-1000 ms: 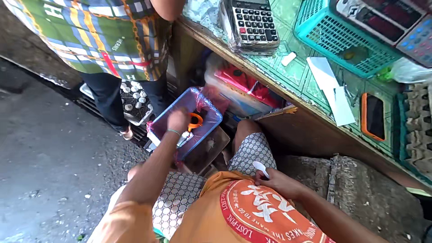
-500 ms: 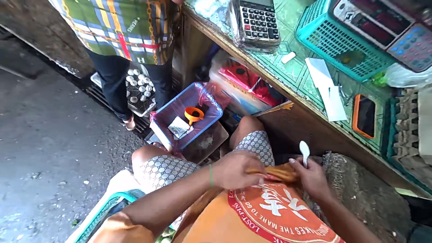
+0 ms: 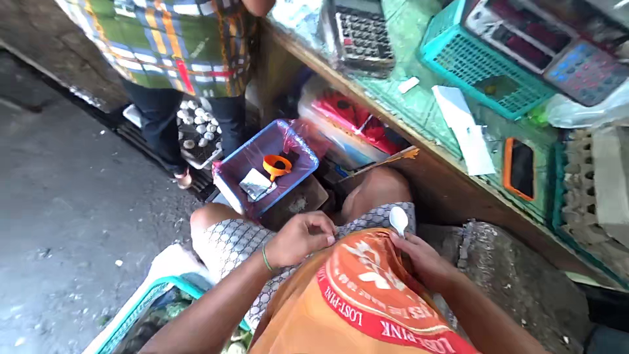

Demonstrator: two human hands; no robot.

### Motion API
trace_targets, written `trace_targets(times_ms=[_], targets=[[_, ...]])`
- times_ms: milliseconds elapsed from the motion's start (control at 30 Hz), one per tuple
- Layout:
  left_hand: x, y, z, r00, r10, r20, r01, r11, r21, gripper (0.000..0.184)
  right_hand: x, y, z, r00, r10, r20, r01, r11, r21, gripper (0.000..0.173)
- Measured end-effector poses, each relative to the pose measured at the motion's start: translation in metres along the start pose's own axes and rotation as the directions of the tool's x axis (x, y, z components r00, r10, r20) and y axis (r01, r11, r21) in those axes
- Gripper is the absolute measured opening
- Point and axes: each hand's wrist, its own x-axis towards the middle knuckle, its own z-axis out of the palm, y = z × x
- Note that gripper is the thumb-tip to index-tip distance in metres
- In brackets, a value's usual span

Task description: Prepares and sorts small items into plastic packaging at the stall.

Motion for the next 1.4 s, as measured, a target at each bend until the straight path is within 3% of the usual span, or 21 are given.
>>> trace_targets(times_ms=[67,100,167,267,333,400,500,633,733,800,867,967,1033,1100,1167,1233,1300,1400], targets=[[-0.002,-0.007,-0.033,0.987,-0.136,-0.09,0.152,0.968,0.199,0.017,0.002,-0.003,-0.001,0.989,0.067,0.133,-0.06,0.997,-0.057,0.039],[0.0,-0.009,-0.054,0.964,-0.232,-0.126,0.262,0.898,0.352,0.02,0.003,-0.004,0.0,0.983,0.082,0.161,-0.068,0.994,-0.09,0.037],[0.012,-0.02,-0.096,0.887,-0.409,-0.215,0.453,0.674,0.584,0.026,0.009,-0.01,0.0,0.984,0.07,0.162,-0.038,0.98,-0.194,0.027],[0.047,-0.062,-0.147,0.772,-0.546,-0.325,0.586,0.413,0.698,0.026,0.037,-0.032,-0.003,0.986,-0.011,0.164,0.074,0.92,-0.386,0.017],[0.073,-0.109,-0.167,0.728,-0.63,-0.272,0.579,0.351,0.736,0.026,0.061,-0.06,-0.001,0.985,-0.102,0.141,0.157,0.867,-0.473,0.016],[0.091,-0.162,-0.172,0.673,-0.695,-0.253,0.598,0.31,0.739,0.029,0.084,-0.095,-0.008,0.947,-0.249,0.205,0.321,0.794,-0.516,0.034],[0.112,-0.201,-0.161,0.616,-0.724,-0.31,0.653,0.25,0.714,0.041,0.122,-0.129,-0.024,0.848,-0.487,0.21,0.53,0.762,-0.371,0.035],[0.123,-0.212,-0.156,0.597,-0.719,-0.356,0.646,0.167,0.745,0.045,0.169,-0.129,-0.031,0.917,-0.349,0.192,0.398,0.808,-0.433,0.042],[0.12,-0.21,-0.156,0.56,-0.735,-0.383,0.627,0.074,0.775,0.035,0.186,-0.106,-0.014,0.954,-0.261,0.148,0.3,0.849,-0.435,0.019],[0.115,-0.212,-0.158,0.6,-0.696,-0.394,0.586,0.047,0.809,0.034,0.184,-0.091,-0.002,0.952,-0.235,0.199,0.288,0.905,-0.313,0.011],[0.112,-0.211,-0.161,0.63,-0.657,-0.415,0.58,0.043,0.813,0.032,0.17,-0.079,0.008,0.93,-0.159,0.331,0.236,0.949,-0.207,0.016],[0.102,-0.21,-0.162,0.63,-0.603,-0.489,0.638,0.043,0.769,0.028,0.139,-0.051,0.019,0.806,-0.021,0.592,0.189,0.956,-0.223,0.021],[0.096,-0.201,-0.164,0.585,-0.58,-0.567,0.737,0.089,0.67,0.032,0.119,-0.036,0.02,0.709,0.077,0.701,0.186,0.938,-0.291,0.041],[0.085,-0.182,-0.163,0.528,-0.563,-0.636,0.83,0.184,0.527,0.048,0.097,-0.024,0.024,0.708,0.084,0.701,0.193,0.932,-0.306,0.039],[0.08,-0.153,-0.17,0.517,-0.534,-0.669,0.856,0.306,0.417,0.057,0.077,-0.031,0.032,0.784,0.041,0.62,0.197,0.93,-0.311,0.015],[0.064,-0.127,-0.184,0.539,-0.496,-0.681,0.834,0.429,0.348,0.043,0.058,-0.052,0.039,0.832,-0.002,0.555,0.246,0.897,-0.366,0.018],[0.045,-0.114,-0.202,0.572,-0.425,-0.702,0.776,0.557,0.296,0.032,0.042,-0.077,0.035,0.863,-0.191,0.467,0.366,0.874,-0.32,0.024],[0.019,-0.084,-0.214,0.652,-0.268,-0.709,0.569,0.791,0.225,0.024,0.036,-0.121,0.032,0.781,-0.459,0.424,0.586,0.773,-0.241,0.013]])
